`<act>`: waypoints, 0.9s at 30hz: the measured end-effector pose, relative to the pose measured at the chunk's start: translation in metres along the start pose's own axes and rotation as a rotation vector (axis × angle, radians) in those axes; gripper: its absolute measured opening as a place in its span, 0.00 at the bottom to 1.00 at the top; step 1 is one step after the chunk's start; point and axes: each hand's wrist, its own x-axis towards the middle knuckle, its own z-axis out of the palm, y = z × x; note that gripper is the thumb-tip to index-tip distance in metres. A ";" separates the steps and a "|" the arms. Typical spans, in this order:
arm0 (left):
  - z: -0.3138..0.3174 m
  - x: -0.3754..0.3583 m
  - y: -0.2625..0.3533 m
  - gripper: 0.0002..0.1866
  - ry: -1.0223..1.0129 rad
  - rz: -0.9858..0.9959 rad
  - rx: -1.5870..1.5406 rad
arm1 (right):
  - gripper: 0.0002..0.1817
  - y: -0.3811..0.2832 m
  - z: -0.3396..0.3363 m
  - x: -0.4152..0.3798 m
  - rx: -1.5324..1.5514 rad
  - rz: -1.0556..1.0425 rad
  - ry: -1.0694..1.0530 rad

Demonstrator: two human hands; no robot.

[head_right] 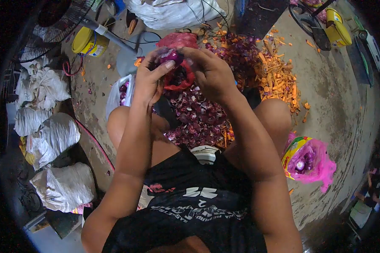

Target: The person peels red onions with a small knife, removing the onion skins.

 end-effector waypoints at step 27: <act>0.004 0.000 0.002 0.30 0.067 0.105 0.130 | 0.17 -0.005 0.003 -0.001 0.044 -0.003 0.022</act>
